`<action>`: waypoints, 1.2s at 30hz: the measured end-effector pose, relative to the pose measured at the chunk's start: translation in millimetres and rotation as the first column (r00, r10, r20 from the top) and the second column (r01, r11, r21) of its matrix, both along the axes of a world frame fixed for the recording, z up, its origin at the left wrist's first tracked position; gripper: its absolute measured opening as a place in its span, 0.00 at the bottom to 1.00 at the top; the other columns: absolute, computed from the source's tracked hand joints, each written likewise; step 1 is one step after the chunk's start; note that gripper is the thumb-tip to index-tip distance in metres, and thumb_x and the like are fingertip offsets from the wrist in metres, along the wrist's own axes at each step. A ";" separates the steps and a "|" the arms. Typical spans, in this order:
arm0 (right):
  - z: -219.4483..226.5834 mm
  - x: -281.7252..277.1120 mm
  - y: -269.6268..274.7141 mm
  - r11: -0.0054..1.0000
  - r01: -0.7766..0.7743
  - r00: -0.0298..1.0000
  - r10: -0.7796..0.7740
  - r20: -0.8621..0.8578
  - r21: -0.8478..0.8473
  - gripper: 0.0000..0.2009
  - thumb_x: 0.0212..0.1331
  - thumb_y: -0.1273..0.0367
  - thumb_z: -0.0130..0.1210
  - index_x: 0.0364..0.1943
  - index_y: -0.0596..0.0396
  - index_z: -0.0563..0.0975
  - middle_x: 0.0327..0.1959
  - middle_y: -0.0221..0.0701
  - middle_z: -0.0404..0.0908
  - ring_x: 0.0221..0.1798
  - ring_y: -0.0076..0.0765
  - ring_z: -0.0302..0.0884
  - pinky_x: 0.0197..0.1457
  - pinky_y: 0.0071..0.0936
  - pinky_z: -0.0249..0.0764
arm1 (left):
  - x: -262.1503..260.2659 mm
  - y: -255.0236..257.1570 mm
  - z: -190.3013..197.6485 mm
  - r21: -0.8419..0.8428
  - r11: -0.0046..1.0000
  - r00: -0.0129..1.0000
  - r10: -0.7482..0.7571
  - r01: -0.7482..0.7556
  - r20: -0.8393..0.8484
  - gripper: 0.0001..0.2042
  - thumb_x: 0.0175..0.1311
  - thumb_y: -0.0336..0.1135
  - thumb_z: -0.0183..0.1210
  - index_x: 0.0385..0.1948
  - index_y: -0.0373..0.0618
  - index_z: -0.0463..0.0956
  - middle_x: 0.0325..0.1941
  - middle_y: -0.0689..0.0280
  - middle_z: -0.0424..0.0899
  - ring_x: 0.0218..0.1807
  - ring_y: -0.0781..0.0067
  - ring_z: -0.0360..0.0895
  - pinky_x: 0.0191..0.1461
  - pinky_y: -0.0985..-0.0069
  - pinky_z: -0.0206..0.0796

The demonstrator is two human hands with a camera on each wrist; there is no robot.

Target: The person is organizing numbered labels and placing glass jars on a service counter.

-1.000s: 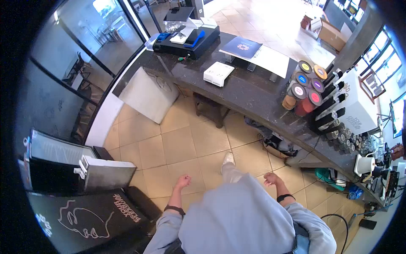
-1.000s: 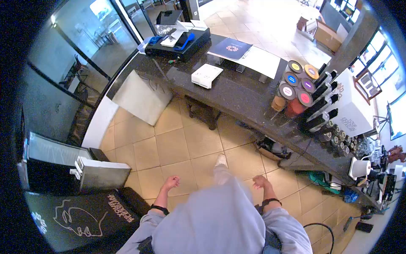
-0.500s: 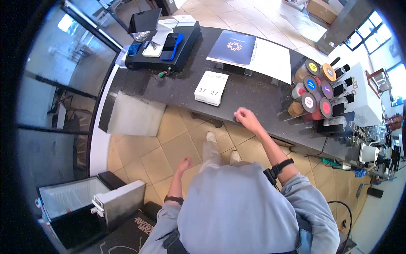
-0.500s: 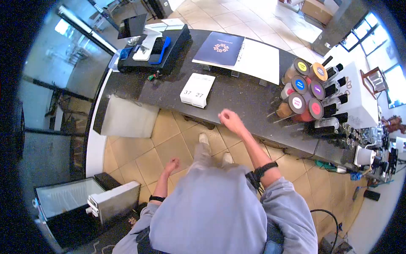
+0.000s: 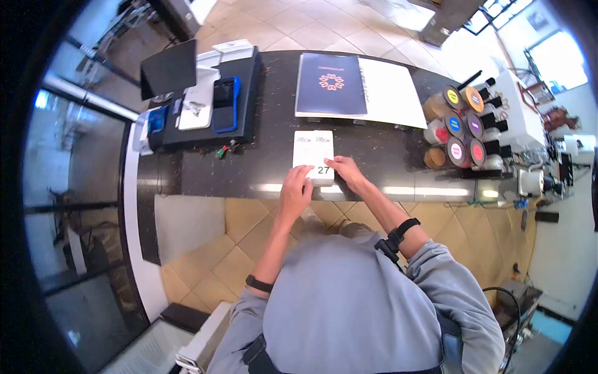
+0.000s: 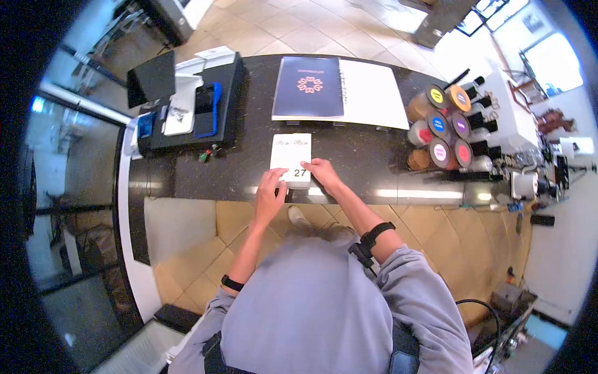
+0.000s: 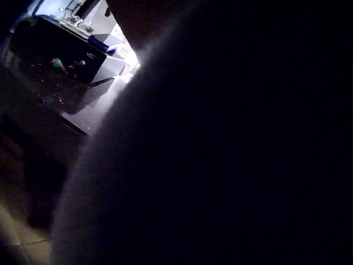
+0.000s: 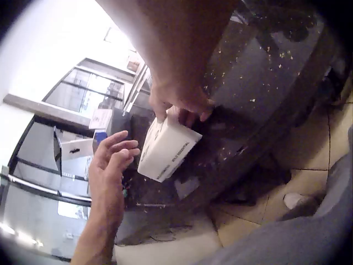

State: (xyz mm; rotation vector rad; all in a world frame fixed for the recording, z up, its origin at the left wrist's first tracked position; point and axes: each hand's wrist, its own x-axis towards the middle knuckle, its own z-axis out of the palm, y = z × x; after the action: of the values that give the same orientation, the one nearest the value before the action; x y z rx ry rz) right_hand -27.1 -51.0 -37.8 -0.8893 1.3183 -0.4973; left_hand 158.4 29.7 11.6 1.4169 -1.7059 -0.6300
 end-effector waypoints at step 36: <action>63.6 -259.4 256.2 0.801 0.409 0.810 -0.539 -0.230 -0.437 0.29 0.45 0.54 0.66 0.51 0.56 0.78 0.43 0.45 0.84 0.44 0.49 0.82 0.49 0.39 0.76 | -338.5 92.4 -1.8 0.504 0.249 0.459 0.219 0.827 -0.861 0.26 0.77 0.52 0.38 0.64 0.40 0.63 0.65 0.61 0.72 0.66 0.63 0.69 0.71 0.62 0.58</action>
State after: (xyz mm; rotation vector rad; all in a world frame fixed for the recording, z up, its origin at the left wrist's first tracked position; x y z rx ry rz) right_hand -286.4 205.2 25.9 -0.9734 1.8318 -1.0584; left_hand -180.1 122.1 9.8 0.8772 -0.6652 -2.5163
